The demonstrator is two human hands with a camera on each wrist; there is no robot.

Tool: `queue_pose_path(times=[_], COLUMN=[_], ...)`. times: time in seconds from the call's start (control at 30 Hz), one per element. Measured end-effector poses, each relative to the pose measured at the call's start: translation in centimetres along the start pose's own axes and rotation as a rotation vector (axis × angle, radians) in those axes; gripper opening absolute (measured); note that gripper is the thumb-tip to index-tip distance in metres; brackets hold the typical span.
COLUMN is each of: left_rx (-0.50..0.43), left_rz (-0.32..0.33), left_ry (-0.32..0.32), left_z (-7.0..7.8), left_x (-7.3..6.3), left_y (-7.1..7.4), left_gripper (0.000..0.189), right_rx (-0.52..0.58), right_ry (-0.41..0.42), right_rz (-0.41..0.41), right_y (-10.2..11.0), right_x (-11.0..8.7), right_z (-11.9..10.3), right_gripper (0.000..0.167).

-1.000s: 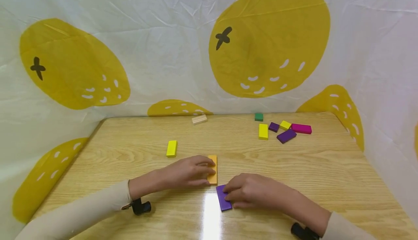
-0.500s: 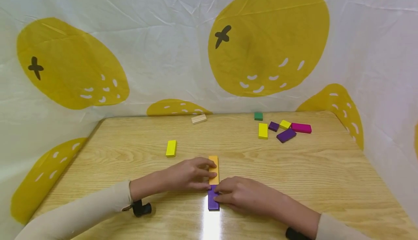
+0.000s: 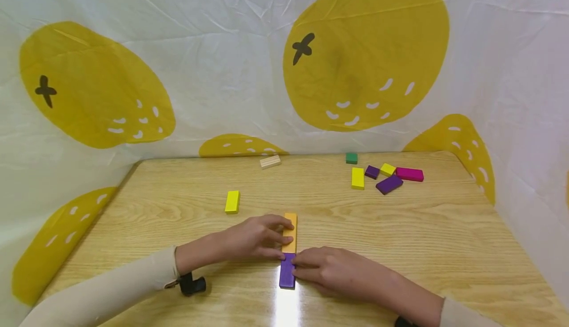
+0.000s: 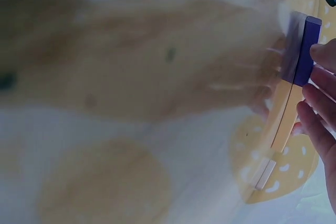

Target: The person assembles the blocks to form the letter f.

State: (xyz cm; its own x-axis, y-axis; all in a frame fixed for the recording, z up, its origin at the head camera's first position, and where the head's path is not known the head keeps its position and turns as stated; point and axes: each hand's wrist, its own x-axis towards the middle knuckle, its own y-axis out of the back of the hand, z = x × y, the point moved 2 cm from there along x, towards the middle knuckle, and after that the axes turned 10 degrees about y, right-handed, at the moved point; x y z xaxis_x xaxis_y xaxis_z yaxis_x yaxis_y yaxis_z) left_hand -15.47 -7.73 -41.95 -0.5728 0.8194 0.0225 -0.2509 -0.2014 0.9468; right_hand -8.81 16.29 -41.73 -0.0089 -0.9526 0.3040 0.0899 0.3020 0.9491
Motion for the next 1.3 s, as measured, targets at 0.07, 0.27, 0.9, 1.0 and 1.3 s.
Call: queue_pose_path(times=[0.07, 0.27, 0.9, 1.0, 1.3], left_rx=[-0.005, 0.004, -0.021, -0.025, -0.064], left_rz=[-0.007, 0.005, 0.054, 0.050, 0.057], left_ry=[0.019, 0.052, 0.043, 0.043, 0.064], left_z=[0.0, 0.3, 0.4, 0.4, 0.4], left_x=[0.0, -0.1, -0.3, -0.4, -0.5], left_y=[0.0, -0.2, -0.4, -0.4, -0.5], left_gripper=[0.042, 0.049, 0.049, 0.046, 0.043], right_rx=[-0.003, 0.004, 0.090, 0.095, 0.161], right_ry=[0.002, -0.002, -0.030, -0.062, -0.085], right_rz=[-0.005, -0.053, -0.069, -0.097, -0.080], right_y=[0.0, 0.0, 0.0, 0.0, 0.2], right_x=[0.0, 0.1, -0.7, -0.9, -0.7], right_z=[0.0, 0.1, 1.1, 1.1, 1.2], right_gripper=[0.038, 0.049, 0.051, 0.052, 0.052])
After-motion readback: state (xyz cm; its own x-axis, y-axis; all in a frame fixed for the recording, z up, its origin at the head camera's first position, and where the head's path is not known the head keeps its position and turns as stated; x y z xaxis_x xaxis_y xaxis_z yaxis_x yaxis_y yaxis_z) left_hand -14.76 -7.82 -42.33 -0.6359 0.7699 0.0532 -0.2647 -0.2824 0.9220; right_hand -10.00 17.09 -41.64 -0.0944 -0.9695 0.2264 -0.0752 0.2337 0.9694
